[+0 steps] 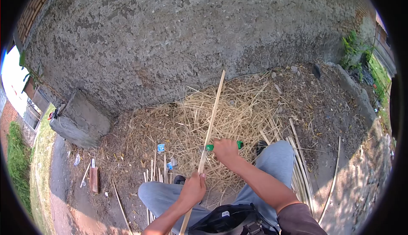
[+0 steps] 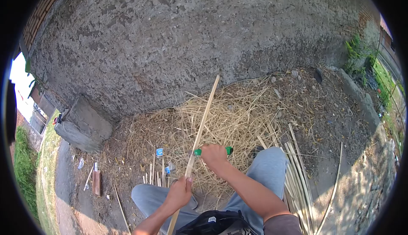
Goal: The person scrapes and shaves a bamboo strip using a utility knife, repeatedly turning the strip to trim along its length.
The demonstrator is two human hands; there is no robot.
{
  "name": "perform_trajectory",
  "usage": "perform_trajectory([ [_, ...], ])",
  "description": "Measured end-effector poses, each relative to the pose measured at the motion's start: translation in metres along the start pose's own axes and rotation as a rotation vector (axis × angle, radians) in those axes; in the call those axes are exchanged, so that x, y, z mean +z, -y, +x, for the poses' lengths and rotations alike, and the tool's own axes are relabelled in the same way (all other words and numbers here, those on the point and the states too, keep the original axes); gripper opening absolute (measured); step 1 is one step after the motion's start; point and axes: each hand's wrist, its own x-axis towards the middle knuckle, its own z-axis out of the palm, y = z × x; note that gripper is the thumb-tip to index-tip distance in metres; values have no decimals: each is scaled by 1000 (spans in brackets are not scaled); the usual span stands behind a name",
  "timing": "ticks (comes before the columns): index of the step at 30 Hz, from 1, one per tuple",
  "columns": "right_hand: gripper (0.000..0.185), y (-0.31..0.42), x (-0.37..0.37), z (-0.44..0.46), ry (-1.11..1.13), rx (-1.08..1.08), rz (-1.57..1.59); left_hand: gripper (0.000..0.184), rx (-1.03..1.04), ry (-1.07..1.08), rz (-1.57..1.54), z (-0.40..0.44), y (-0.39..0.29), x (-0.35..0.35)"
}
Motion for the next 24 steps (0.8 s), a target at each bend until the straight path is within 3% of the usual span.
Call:
perform_trajectory([
  [1,14,-4,-1,6,17,81,17,33,2,6,2,-8,2,3],
  [10,14,-26,8,27,23,113,-28,28,-59,152,35,-67,4,-16],
  [13,13,-31,11,35,-17,105,-35,30,-57,104,64,-88,17,-17],
  [15,13,-35,14,39,-17,104,-48,25,162,-109,78,-106,33,-9],
  [16,12,-36,17,42,-18,107,-52,25,165,-110,84,-113,36,-13],
  [18,12,-40,22,47,-26,102,-46,28,-69,78,150,-132,38,-24],
  [22,12,-36,40,53,-7,29,-100,30,-111,135,168,-160,39,-38],
  [24,12,-44,44,60,43,53,-104,29,25,95,158,-176,30,-52],
])
